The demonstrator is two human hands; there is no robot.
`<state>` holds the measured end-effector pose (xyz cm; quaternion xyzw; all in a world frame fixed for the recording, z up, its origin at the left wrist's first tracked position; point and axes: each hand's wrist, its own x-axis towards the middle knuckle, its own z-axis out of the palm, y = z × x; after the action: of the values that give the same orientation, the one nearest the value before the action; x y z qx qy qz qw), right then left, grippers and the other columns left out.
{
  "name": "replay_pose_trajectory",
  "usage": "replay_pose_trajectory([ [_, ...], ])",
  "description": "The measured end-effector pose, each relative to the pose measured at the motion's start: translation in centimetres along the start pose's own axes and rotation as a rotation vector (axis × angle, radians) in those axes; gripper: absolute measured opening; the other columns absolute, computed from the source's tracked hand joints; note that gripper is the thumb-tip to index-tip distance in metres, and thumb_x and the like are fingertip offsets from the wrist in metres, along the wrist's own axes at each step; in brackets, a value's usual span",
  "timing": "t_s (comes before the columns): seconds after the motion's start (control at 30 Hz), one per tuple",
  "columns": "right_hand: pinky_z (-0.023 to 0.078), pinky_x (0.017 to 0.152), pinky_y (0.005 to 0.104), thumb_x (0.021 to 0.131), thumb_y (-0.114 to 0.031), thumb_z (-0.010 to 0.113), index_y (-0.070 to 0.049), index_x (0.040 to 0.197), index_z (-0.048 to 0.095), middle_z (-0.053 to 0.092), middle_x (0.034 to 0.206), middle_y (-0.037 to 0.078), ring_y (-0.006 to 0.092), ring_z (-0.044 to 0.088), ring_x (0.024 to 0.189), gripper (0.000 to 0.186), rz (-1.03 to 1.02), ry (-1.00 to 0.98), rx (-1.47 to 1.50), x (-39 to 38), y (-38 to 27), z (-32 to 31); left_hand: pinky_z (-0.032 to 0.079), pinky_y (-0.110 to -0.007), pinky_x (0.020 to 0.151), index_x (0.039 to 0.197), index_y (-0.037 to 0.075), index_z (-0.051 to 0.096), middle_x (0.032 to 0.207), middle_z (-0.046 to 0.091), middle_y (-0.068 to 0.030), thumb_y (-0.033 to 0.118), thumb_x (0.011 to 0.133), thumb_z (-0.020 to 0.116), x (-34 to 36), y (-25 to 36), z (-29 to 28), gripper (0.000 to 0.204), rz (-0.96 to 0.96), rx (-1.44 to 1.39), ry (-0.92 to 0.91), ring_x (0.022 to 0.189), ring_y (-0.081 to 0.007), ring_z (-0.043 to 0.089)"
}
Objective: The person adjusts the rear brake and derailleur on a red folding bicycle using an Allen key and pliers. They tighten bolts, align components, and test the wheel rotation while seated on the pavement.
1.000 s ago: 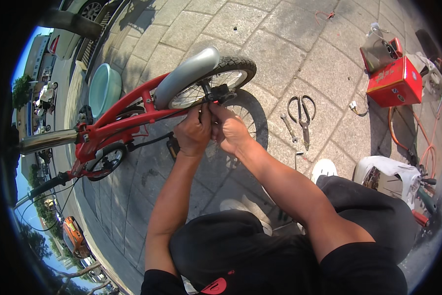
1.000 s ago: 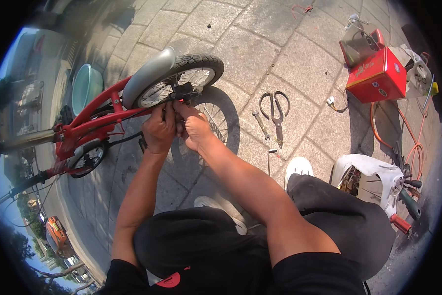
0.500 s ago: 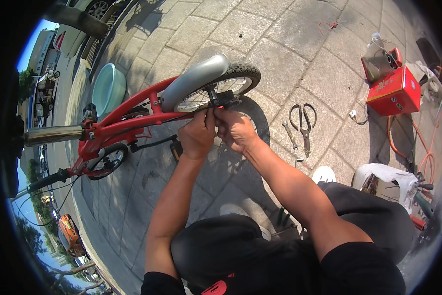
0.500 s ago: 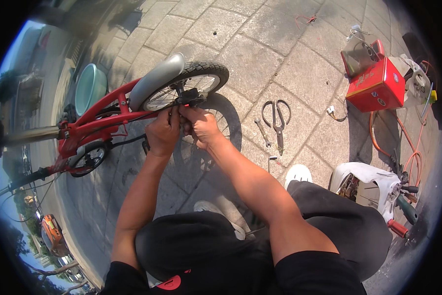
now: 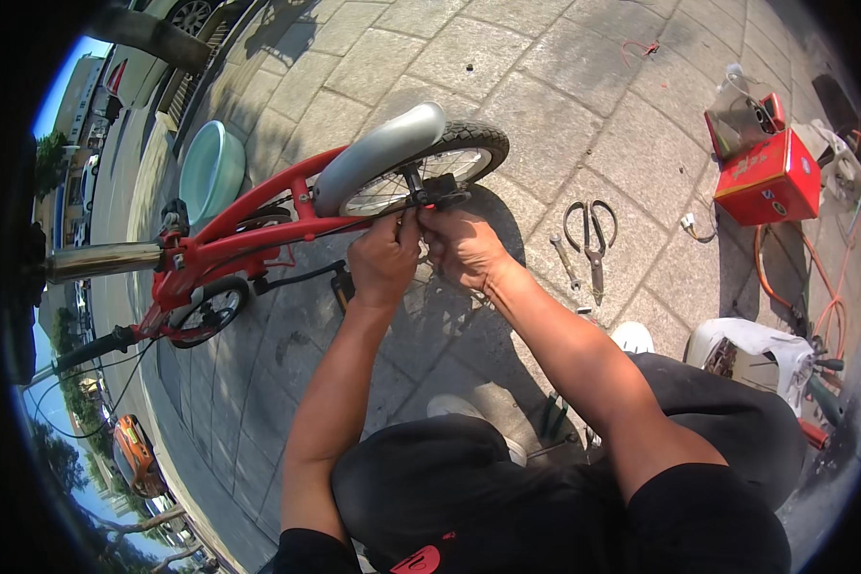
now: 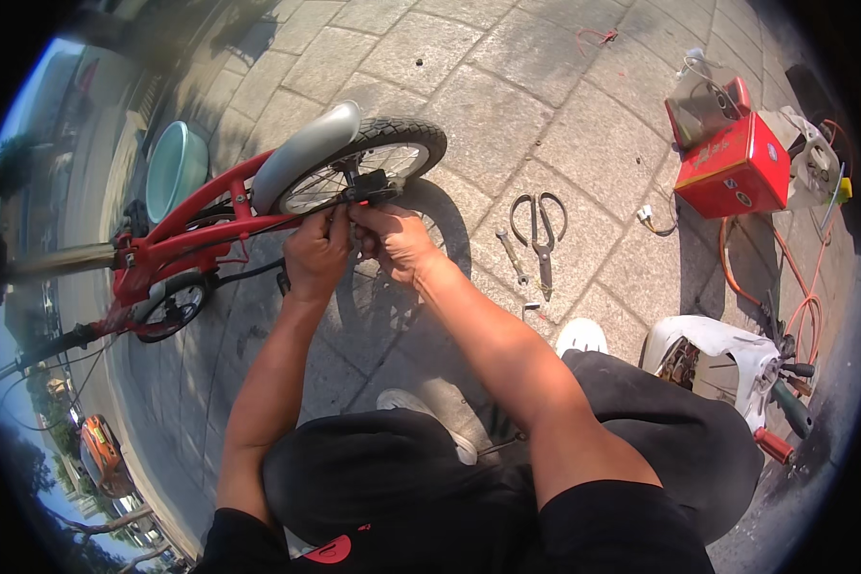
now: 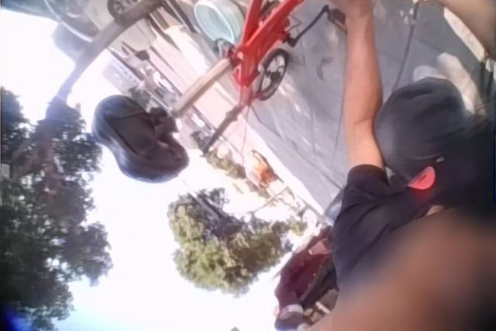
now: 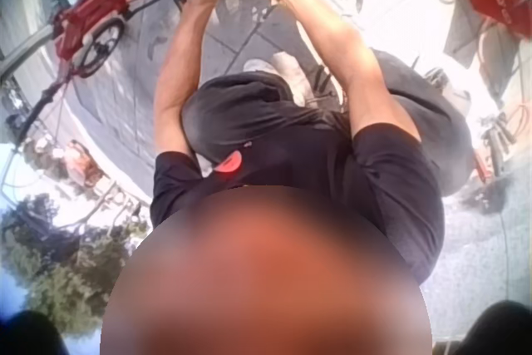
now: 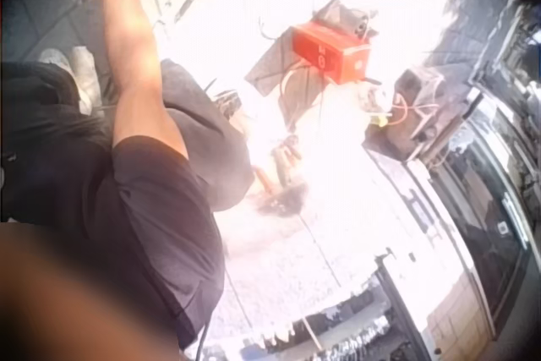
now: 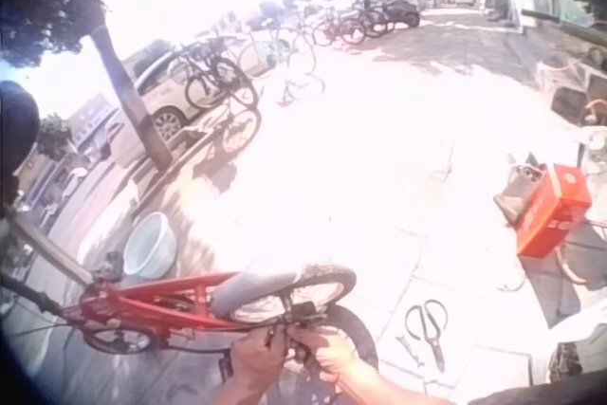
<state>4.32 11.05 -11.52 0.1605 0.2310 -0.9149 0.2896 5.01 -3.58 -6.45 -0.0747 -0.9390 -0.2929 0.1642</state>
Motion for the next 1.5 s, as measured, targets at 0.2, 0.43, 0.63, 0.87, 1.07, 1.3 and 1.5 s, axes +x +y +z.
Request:
replay_pose_trajectory([
  [0.2, 0.044, 0.063, 0.0307, 0.096, -0.025, 0.083, -0.010, 0.100, 0.071, 0.060, 0.079, 0.001, 0.0127, 0.053, 0.066, 0.020, 0.047, -0.052, 0.069, 0.2, -0.2, -0.2, 0.054, -0.036, 0.057, 0.103, 0.005, 0.077, 0.072, 0.073, -0.0127, 0.016, 0.102, 0.074, 0.0, -0.3, 0.1, 0.012, -0.007, 0.024, 0.005, 0.060, -0.0220, 0.073],
  [0.43, 0.044, 0.063, 0.0304, 0.096, -0.025, 0.084, -0.010, 0.101, 0.071, 0.061, 0.080, 0.000, 0.0127, 0.054, 0.067, 0.020, -0.001, -0.030, 0.082, 0.6, 0.6, -0.2, 0.056, -0.040, 0.058, 0.099, 0.007, 0.075, 0.072, 0.074, -0.0128, 0.017, 0.100, 0.075, 0.3, -0.2, 0.2, 0.010, 0.119, 0.095, 0.042, 0.064, -0.0315, 0.075],
  [0.63, 0.044, 0.064, 0.0302, 0.095, -0.026, 0.085, -0.010, 0.102, 0.073, 0.061, 0.080, 0.000, 0.0120, 0.053, 0.067, 0.021, 0.071, -0.052, 0.066, 0.5, 0.1, -0.8, 0.055, -0.038, 0.057, 0.098, 0.005, 0.075, 0.072, 0.073, -0.0127, 0.016, 0.100, 0.075, 0.0, -0.6, 0.3, 0.012, 0.061, 0.062, -0.008, 0.062, -0.0293, 0.074],
  [0.87, 0.045, 0.062, 0.0303, 0.096, -0.027, 0.085, -0.008, 0.102, 0.073, 0.063, 0.082, 0.001, 0.0120, 0.054, 0.065, 0.023, 0.014, -0.054, 0.064, 0.6, 0.4, -0.5, 0.056, -0.034, 0.060, 0.099, 0.002, 0.074, 0.073, 0.075, -0.0111, 0.013, 0.102, 0.074, -0.2, -1.1, 0.5, 0.012, 0.034, 0.014, -0.014, 0.064, -0.0196, 0.075],
  [1.07, 0.044, 0.061, 0.0292, 0.099, -0.028, 0.081, -0.008, 0.101, 0.073, 0.064, 0.081, 0.001, 0.0118, 0.054, 0.064, 0.021, -0.025, -0.048, 0.116, 0.7, 1.3, -0.6, 0.055, -0.044, 0.055, 0.095, 0.006, 0.073, 0.071, 0.072, -0.0125, 0.014, 0.098, 0.075, 0.1, -0.5, 0.7, 0.008, 0.050, -0.021, 0.022, 0.063, -0.0354, 0.073],
  [1.3, 0.041, 0.056, 0.0278, 0.102, -0.028, 0.076, -0.006, 0.098, 0.073, 0.063, 0.076, 0.000, 0.0105, 0.051, 0.058, 0.023, -0.086, 0.046, 0.081, 0.2, 1.9, 0.5, 0.056, -0.045, 0.057, 0.098, 0.005, 0.072, 0.072, 0.073, -0.0137, 0.013, 0.100, 0.073, 0.0, -0.5, 0.2, 0.008, 0.010, -0.077, -0.061, 0.065, -0.0366, 0.073],
  [1.5, 0.036, 0.056, 0.0236, 0.104, -0.026, 0.074, -0.009, 0.108, 0.073, 0.069, 0.086, -0.001, 0.0058, 0.051, 0.064, 0.018, -0.135, 0.062, -0.089, -0.2, 1.8, 0.7, 0.057, -0.047, 0.060, 0.101, 0.005, 0.073, 0.075, 0.074, -0.0164, 0.015, 0.102, 0.069, 0.2, -0.1, -0.2, 0.011, 0.052, 0.042, -0.058, 0.069, -0.0384, 0.074],
])
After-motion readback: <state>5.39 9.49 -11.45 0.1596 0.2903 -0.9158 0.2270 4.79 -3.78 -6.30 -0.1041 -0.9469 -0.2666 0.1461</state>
